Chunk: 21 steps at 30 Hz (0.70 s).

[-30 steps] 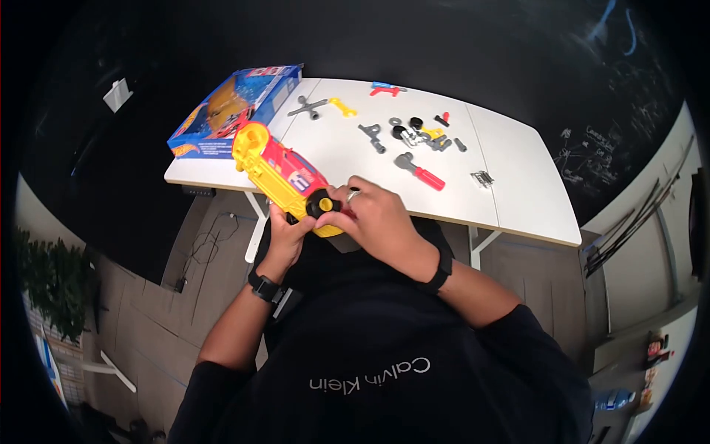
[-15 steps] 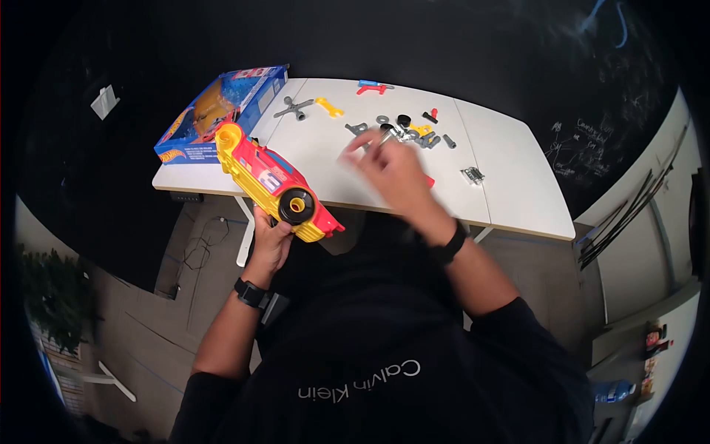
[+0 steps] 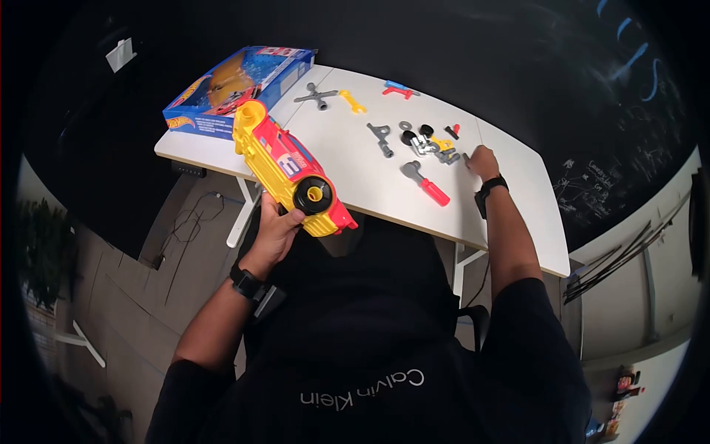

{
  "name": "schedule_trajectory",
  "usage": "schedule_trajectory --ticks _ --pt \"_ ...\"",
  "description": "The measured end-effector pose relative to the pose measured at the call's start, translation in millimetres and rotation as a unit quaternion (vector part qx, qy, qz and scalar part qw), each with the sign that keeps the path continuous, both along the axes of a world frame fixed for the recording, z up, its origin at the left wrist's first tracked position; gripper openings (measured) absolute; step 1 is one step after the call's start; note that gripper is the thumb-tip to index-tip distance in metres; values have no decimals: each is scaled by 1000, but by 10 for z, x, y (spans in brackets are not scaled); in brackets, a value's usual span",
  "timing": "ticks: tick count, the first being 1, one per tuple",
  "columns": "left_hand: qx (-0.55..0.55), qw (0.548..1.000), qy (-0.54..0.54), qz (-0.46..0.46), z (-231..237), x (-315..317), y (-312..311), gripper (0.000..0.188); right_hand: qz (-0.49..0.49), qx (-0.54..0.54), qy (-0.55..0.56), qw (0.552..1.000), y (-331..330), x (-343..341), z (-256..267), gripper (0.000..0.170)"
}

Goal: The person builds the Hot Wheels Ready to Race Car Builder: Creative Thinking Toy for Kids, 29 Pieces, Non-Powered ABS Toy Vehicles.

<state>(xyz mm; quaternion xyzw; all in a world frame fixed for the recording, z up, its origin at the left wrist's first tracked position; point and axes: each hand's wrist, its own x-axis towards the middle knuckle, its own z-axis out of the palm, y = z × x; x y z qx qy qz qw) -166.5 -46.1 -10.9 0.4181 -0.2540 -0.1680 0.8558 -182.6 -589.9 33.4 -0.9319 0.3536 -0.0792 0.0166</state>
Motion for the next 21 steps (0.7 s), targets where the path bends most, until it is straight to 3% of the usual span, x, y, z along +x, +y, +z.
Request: schedule_trajectory --ticks 7,11,13,17,19,21 --pt "-4 1000 0 -4 -34 -14 5 90 -3 -19 -21 1000 66 -7 -63 27" --pt "-34 998 42 -25 19 -63 7 87 1 -8 8 1000 158 -25 119 33" --pt "-29 998 43 -24 48 -79 5 87 4 -31 -30 999 37 113 87 38" --pt "-2 1000 -28 0 -37 20 -47 92 135 -21 -89 987 -138 407 174 32" --pt "36 998 -54 17 -36 54 -71 102 193 -58 -91 975 -188 591 159 29" --pt "42 997 -70 9 -22 72 -114 108 186 -94 -78 975 -256 797 119 33"
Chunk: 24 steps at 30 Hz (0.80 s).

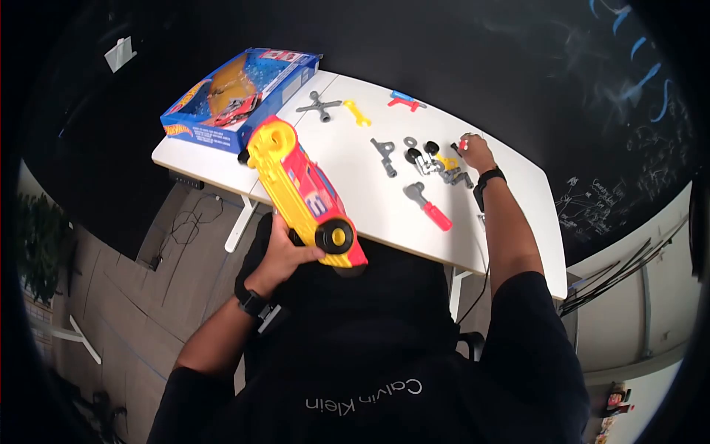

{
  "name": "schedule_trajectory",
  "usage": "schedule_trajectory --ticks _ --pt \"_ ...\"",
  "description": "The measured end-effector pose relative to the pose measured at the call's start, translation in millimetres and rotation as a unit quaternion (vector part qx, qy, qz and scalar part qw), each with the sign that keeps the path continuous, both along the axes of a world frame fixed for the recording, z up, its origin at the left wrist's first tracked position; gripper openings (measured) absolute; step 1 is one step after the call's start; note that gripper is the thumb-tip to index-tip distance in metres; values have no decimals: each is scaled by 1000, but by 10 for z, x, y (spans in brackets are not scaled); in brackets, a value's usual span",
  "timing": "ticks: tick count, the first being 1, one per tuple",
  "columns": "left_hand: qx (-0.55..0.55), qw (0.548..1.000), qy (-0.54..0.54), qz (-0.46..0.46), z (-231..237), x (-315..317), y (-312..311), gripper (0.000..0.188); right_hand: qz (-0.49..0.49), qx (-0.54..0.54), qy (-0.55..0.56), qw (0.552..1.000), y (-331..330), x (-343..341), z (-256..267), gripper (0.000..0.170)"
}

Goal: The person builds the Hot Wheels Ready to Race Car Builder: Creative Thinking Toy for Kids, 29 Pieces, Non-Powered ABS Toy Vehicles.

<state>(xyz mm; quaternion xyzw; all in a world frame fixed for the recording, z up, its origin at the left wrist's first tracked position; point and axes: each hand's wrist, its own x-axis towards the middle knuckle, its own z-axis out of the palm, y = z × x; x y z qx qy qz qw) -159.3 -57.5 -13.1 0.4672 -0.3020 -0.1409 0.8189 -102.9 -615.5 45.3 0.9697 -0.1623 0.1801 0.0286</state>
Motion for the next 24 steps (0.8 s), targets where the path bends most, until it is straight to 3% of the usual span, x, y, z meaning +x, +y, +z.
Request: schedule_trajectory --ticks 4,13,16,17,18,19,20,21,23,24 --pt "27 999 14 -36 -44 64 -44 122 -41 15 77 996 -9 276 9 44" --pt "34 997 46 -50 -55 81 43 128 -36 43 120 991 -70 464 -45 27" --pt "29 997 56 -44 -76 57 69 125 4 -51 60 997 7 432 106 31" --pt "17 997 63 -41 -86 37 76 122 -25 24 91 995 48 481 267 31" --pt "17 998 58 -33 -152 51 76 118 -11 -81 -25 996 394 314 489 29" --pt "15 997 65 -27 -142 37 71 116 31 -65 -41 997 524 226 709 22" --pt "11 997 69 -21 -119 29 47 113 60 59 -55 995 788 69 973 22" --pt "-1 999 53 -11 -98 28 27 110 112 81 -106 985 1142 -142 1173 20" --pt "-15 997 68 -24 -83 21 30 102 223 297 -93 923 1835 -566 1495 17" --pt "-33 996 80 -31 -50 -11 23 98 299 307 -106 897 2156 -778 1529 17"
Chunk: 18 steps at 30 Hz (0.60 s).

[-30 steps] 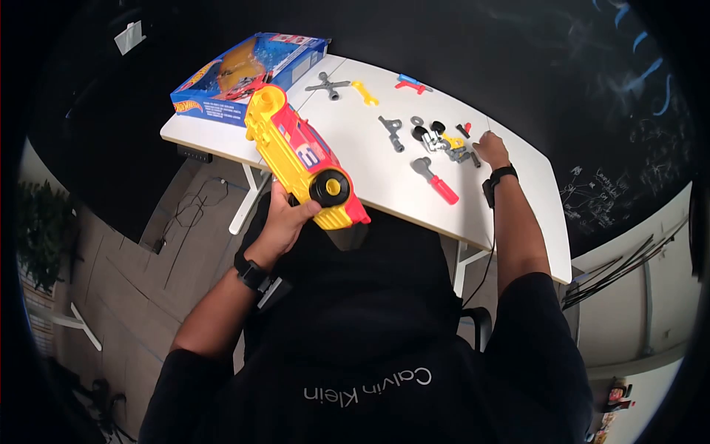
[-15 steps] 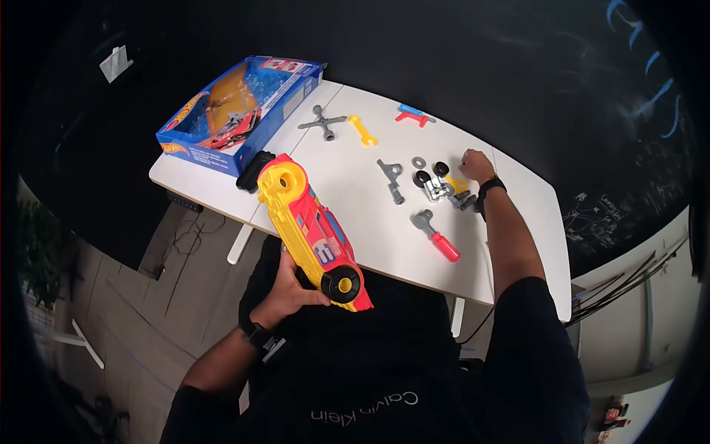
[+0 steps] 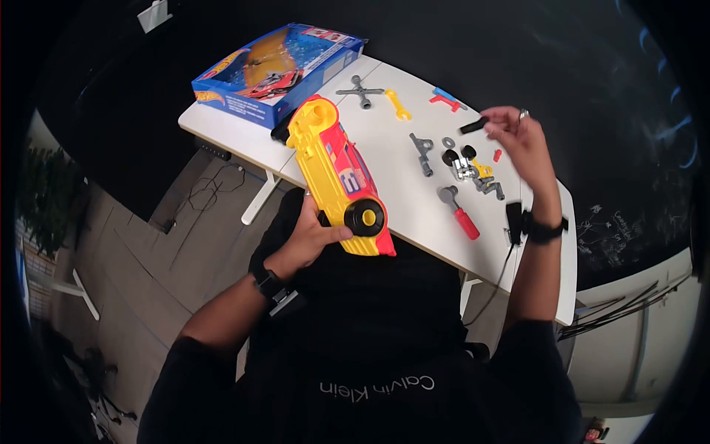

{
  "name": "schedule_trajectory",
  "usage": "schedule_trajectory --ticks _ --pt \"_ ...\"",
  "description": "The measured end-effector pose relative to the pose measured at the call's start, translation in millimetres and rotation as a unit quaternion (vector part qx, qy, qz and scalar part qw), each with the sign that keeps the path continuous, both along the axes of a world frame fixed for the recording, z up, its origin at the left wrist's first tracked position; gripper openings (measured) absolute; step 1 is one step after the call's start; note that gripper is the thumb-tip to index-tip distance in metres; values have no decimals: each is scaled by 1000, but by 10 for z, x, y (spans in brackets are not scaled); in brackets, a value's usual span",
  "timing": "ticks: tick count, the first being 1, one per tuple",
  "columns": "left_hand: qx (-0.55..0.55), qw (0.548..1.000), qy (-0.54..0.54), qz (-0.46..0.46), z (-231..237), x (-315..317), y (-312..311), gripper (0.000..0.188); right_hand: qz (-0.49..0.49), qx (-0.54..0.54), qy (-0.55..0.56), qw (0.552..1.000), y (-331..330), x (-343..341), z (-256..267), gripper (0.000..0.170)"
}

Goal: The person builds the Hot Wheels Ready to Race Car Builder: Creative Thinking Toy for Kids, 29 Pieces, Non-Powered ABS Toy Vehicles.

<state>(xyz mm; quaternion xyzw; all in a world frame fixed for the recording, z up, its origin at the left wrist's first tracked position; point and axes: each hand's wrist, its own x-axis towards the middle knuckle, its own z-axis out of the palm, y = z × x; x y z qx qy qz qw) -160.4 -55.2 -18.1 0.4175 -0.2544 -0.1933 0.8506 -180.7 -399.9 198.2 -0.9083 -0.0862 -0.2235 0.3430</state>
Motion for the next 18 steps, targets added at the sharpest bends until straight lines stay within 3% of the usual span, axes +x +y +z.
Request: schedule_trajectory --ticks 2,4,6,16,18 --pt "-19 1000 21 -10 49 -40 -2 95 120 -22 -28 992 575 -415 38 19" --pt "-33 998 38 -25 96 -46 1 92 148 -90 -50 984 1019 -666 1 19" --pt "-57 997 41 -38 126 -49 -14 89 165 -66 -26 984 1299 -783 -86 19" --pt "-41 999 18 -19 151 -37 -48 92 142 -147 -38 978 1568 -781 -389 21" --pt "-32 999 18 -18 107 7 -58 92 182 -141 -73 970 1539 -693 -521 22"
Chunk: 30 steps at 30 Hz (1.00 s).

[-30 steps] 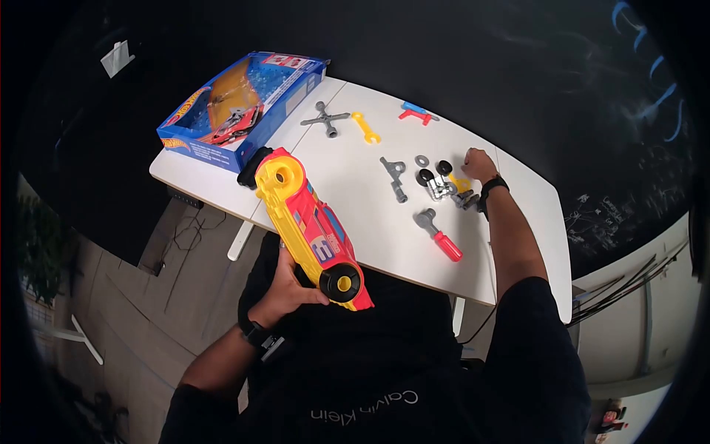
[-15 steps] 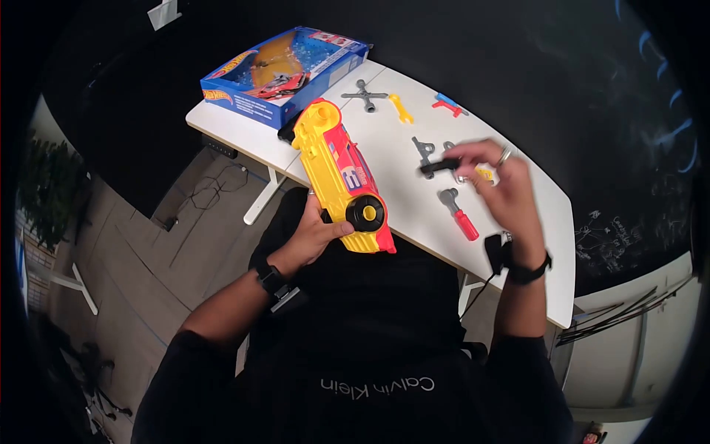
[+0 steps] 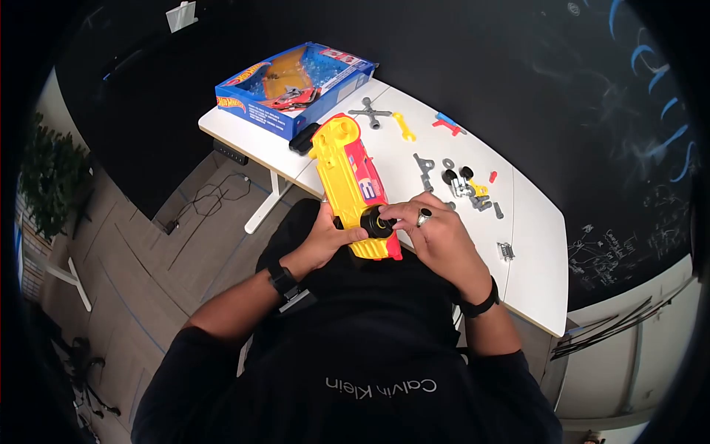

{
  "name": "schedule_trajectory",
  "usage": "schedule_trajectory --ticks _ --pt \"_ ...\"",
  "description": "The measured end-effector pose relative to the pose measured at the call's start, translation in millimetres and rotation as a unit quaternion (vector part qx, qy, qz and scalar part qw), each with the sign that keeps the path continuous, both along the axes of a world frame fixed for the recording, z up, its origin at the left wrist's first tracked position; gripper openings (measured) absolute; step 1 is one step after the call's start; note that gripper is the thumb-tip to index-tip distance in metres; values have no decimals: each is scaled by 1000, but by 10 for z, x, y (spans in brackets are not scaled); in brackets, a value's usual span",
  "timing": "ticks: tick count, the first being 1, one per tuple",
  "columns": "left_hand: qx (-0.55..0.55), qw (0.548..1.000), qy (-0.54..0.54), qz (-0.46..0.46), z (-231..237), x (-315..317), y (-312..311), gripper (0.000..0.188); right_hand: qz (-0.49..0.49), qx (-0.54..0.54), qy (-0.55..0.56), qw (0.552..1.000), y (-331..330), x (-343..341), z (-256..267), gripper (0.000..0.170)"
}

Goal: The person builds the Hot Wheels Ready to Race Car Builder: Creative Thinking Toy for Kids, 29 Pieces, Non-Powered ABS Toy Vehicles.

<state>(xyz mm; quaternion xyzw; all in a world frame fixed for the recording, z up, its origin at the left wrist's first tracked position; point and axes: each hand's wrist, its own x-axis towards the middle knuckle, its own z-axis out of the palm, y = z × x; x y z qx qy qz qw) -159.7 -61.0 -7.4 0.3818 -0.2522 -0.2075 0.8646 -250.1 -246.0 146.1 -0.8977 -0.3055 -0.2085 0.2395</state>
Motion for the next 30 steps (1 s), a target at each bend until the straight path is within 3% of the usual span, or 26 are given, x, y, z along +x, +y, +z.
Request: schedule_trajectory --ticks 2,4,5,6,8,9,10,12,13,17,19,20,22,23,25,29,30 --pt "0 1000 8 16 16 -49 -6 95 -17 -6 -13 1000 35 -5 -19 20" --pt "4 1000 9 22 65 -83 -6 97 -68 -69 -126 987 92 -26 -5 16" --pt "5 1000 7 28 76 -79 -2 98 -137 -118 -105 978 62 -37 -73 28" --pt "8 1000 10 25 50 -82 5 98 -140 -116 -100 978 82 -78 -98 28" --pt "29 997 -52 41 42 -63 10 98 -252 -88 8 964 140 -153 -49 34" --pt "29 997 -52 39 45 -64 9 98 -250 -19 74 965 153 -191 18 29" --pt "27 997 -60 40 48 -62 20 97 -252 -18 74 965 173 -205 61 29" --pt "26 997 -70 36 54 -74 29 97 -109 65 46 991 187 -231 109 19" --pt "14 998 -53 25 56 -84 18 96 -67 35 54 996 121 -242 85 18" --pt "6 998 -55 20 41 -70 -27 94 -87 -5 33 996 105 -302 73 17" --pt "3 999 -46 10 40 -78 -56 94 -244 -206 146 936 107 -375 168 14" --pt "0 999 -34 2 39 -71 -67 93 -248 -203 143 936 107 -414 168 14" --pt "-4 1000 -31 -3 20 -67 -96 93 -204 -61 77 974 101 -498 175 16" --pt "-10 1000 -23 -4 16 -67 -112 93 -209 -57 73 973 118 -500 155 16" --pt "-17 999 -23 -17 25 -69 -137 93 -110 44 -65 991 160 -461 44 22" --pt "-10 999 -37 -27 -27 -27 -186 93 -130 -18 -110 985 26 -411 -79 25" --pt "-4 998 -56 -22 -55 -10 -208 94 -186 -74 -55 978 3 -434 -66 22"
